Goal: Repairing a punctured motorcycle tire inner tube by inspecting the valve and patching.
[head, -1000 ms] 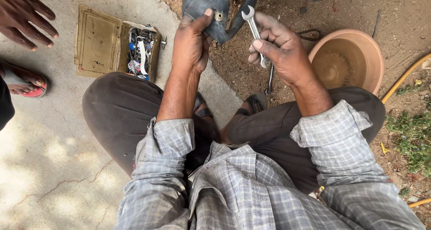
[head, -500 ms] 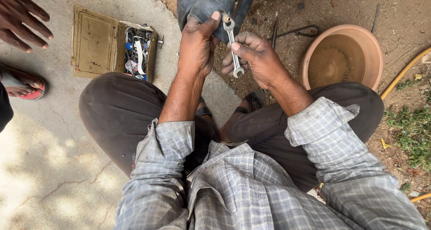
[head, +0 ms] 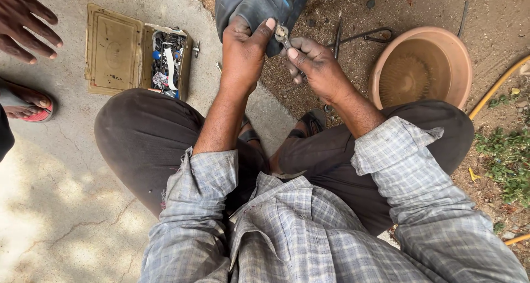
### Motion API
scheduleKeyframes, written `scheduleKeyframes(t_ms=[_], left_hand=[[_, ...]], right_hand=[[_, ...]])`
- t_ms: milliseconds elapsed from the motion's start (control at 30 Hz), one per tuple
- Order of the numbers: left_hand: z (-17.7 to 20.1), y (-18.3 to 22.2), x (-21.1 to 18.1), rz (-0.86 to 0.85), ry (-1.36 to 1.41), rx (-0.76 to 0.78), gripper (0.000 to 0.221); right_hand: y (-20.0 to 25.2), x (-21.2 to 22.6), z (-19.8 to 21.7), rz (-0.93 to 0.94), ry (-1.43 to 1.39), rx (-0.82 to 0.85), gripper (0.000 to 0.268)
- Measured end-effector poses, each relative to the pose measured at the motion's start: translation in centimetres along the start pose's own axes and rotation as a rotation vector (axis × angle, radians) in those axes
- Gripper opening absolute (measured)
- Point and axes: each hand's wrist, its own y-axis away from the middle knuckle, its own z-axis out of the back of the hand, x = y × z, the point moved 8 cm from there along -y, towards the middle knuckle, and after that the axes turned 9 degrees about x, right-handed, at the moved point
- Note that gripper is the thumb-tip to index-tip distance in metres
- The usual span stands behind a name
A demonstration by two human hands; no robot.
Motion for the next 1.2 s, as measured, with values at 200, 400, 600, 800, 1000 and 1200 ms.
scheduleKeyframes(t_ms=[200,400,600,800,1000,1200], left_hand=[[0.6,0.2,-1.6,0.028,-0.49,-0.012,0.023],[0.4,-0.4,-0.8,0.038,-0.88,0.137,0.027],[-2.6,0.2,1.2,-0.069,-1.222,0.28,0.012],[1.1,-1.1,0.5,0.27,-0.667,0.029,0.012],[0.9,-1.1,1.0,0.209,0.172,0.007,0.016],[0.9,-0.9,1.1,0.204,0.208,0.007,0.017]], right_hand=[[-0.2,2.9,1.2,-0.011,0.544,-0.048,0.03],[1.1,7.8,1.0,0.197,1.269,-0.073,0.025],[1.2,10.9,-0.8,0.211,1.733,-0.082,0.019],[0.6,8.2,6.4,-0.141,1.172,-0.072,0.012],[1.3,4.8,3.2,-0.153,0.207,0.077,0.024],[2.4,10.1,-0.1,0.087,0.219,-0.105,0.022]])
